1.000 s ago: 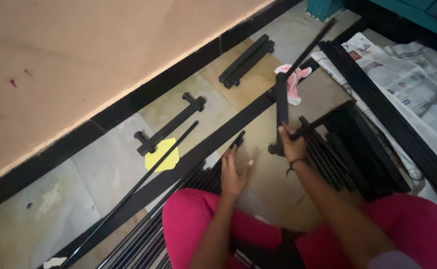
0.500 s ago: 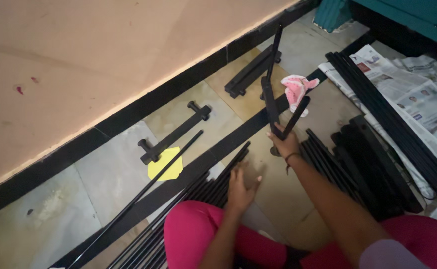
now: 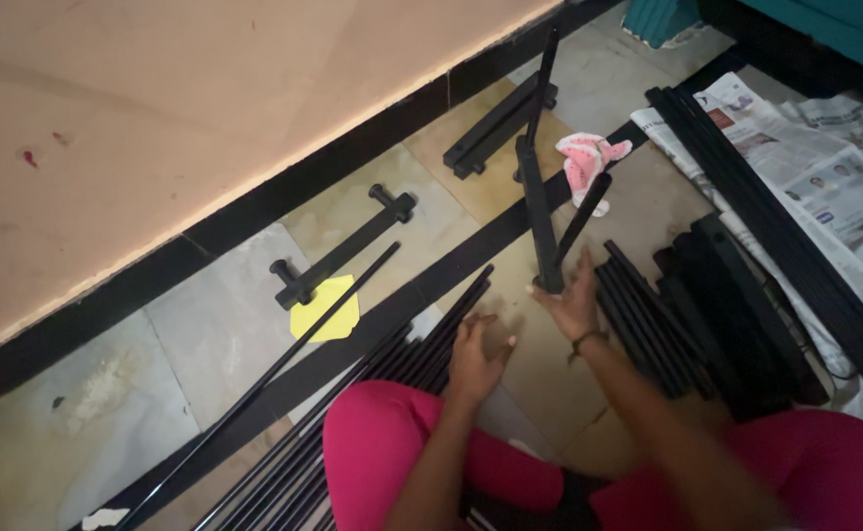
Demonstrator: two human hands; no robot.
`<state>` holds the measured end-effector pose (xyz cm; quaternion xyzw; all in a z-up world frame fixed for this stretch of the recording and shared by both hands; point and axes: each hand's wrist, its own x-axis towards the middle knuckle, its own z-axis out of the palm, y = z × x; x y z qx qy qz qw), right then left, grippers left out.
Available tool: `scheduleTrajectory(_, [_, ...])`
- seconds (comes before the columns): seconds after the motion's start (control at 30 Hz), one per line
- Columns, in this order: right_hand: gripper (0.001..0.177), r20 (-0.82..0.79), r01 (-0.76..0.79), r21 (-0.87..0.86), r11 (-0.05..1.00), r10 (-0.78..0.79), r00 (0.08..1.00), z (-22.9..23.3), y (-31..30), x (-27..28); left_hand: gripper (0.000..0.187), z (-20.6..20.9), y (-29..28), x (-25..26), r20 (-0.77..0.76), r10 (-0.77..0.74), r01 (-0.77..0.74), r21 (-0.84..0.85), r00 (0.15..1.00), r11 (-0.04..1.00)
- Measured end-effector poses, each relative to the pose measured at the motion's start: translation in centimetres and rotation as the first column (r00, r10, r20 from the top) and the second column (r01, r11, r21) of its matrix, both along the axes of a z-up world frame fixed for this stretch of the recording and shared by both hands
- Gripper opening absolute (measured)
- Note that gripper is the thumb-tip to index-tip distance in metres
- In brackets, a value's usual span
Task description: The person sits on the floor and assembles black metal furniture components by hand. They insert rods into cross-brackets and tighten them, building a frame structure from scattered parts.
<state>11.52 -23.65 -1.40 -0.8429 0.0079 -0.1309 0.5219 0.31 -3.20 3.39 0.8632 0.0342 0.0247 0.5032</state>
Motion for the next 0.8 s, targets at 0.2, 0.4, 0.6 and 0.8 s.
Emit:
scheduleTrajectory(0.2, [0.111,0.011,-0.071,0.004,0.997,0.071,0.997,-3.0,-0.5,-8.6,0.049,-1.5,0.2,0.1,0.047,-0.032,0.031,0.036,0.998,0.999])
scheduleTrajectory(0.4, [0.094,-0.271,-0.217,-0.025,0.976,0.202,0.941,-3.5,0.8,-13.3,0.048,-1.2,0.3,0.0,0.043,-0.053,0.049,0.088,0.998,0.995])
scheduleTrajectory(0.6, [0.084,-0.203,-0.372,-0.598,0.710,0.316,0.927,-4.2,1.4,-13.9,0.048,1.8,2.0,0.2,0.018,-0.017,0.013,0.185,1.000,0.983])
scheduleTrajectory(0.8, [0.118,-0.661,-0.657,-0.638,0.401,0.153,0.735,-1.8,2.7,-13.6,0.052,0.8,9.0,5.8,-0.129,0.072,-0.007,0.447,0.989,0.895])
